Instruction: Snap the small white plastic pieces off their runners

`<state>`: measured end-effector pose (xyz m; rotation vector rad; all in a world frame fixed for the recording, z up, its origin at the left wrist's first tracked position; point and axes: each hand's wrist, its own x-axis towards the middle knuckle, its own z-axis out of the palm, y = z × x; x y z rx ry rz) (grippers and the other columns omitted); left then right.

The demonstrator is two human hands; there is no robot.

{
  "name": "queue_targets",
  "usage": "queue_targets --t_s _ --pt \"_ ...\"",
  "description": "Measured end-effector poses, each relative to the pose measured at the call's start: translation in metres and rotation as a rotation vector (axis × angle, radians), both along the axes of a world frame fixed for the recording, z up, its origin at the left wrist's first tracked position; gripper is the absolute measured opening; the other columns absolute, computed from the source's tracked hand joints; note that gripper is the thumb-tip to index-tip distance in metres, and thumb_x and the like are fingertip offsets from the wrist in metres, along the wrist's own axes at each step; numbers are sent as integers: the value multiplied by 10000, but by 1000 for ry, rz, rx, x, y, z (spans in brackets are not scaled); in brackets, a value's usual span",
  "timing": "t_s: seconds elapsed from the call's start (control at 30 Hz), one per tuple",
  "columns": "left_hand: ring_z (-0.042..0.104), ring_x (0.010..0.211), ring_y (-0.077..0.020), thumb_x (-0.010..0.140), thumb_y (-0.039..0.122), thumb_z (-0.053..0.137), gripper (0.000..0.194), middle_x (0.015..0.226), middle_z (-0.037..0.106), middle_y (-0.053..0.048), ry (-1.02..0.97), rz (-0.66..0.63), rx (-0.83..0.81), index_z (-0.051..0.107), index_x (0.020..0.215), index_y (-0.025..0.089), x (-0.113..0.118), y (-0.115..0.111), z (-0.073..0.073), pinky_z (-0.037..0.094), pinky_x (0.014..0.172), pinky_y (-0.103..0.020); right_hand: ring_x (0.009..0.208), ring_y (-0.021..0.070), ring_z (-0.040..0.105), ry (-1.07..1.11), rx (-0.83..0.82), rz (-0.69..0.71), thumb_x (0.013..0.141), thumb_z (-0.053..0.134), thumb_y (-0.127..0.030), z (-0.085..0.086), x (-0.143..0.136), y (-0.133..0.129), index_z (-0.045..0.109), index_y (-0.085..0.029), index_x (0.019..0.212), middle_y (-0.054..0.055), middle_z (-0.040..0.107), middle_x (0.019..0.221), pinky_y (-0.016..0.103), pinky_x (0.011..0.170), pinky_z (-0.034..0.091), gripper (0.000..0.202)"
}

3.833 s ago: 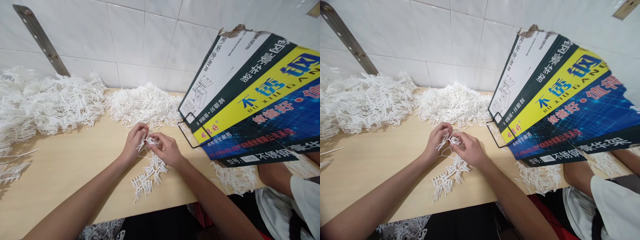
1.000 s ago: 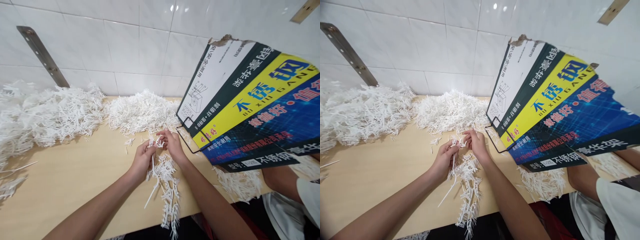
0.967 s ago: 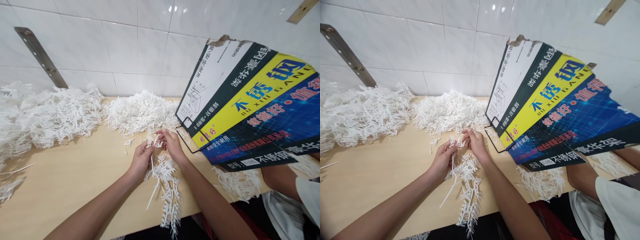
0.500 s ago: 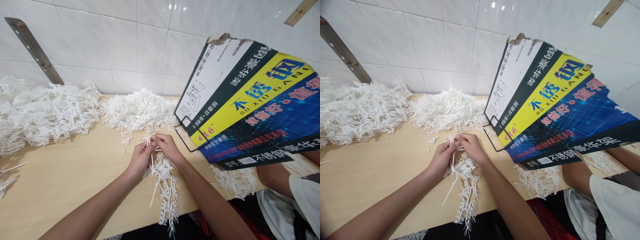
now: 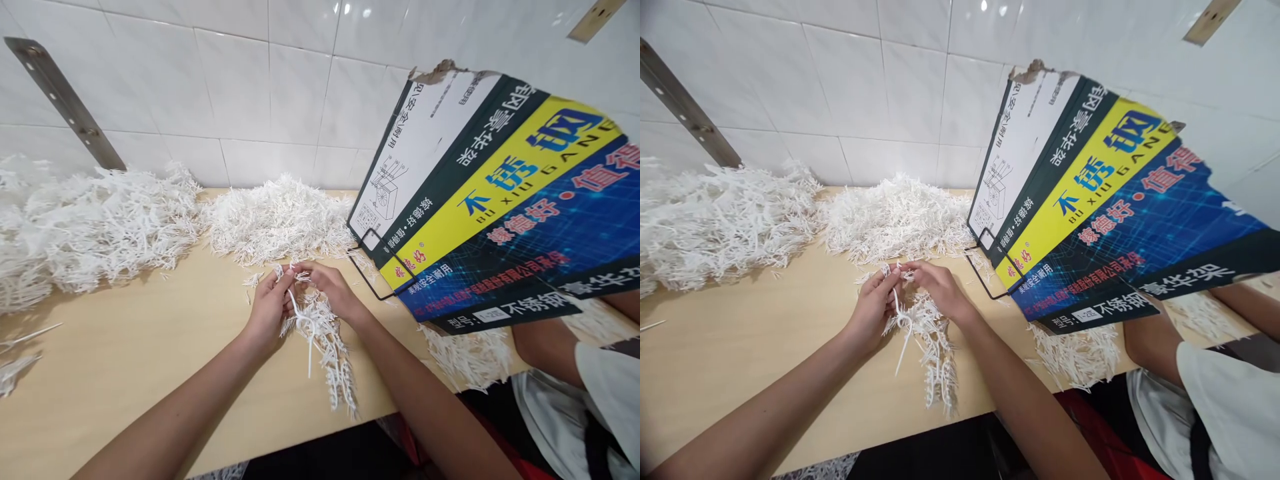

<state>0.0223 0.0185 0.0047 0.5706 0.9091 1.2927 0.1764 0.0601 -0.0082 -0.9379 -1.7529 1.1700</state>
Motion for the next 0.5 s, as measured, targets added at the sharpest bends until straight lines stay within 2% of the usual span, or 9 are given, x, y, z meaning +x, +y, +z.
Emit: queue_targets --t_s 0.1,0.17,0.23,0.4,0.5 --pt "253 427 -38 727 494 889 454 530 338 109 -5 -16 6 669 960 173 0 0 -2 197 407 -167 814 196 665 -176 106 -35 968 604 -617 0 -3 -3 786 -198 1044 37 747 884 289 748 481 462" --pt "256 427 -38 733 493 886 436 528 357 102 -5 -48 14 654 913 171 1 -2 -2 196 406 -169 674 166 613 -171 120 -97 989 563 -618 -1 -4 -3 756 -169 794 26 683 703 276 661 445 526" --pt "245 425 -36 732 492 887 436 521 350 102 1 -75 13 599 824 178 2 -3 1 185 404 -171 588 149 578 -99 75 -133 981 554 -644 -1 -5 -3 687 -167 642 22 630 601 274 606 424 600" --pt "230 412 -36 698 523 894 500 501 320 109 36 -123 -11 526 758 191 5 -3 6 150 408 -179 502 147 576 136 -112 -151 910 601 -724 -2 -6 -6 750 -169 770 24 649 580 275 515 403 591" --pt "216 410 -36 687 542 890 506 493 314 107 53 -158 5 534 756 189 6 -2 5 132 411 -186 481 146 578 199 -156 -160 880 647 -713 -4 -6 -5 743 -164 751 32 653 573 271 485 391 572"
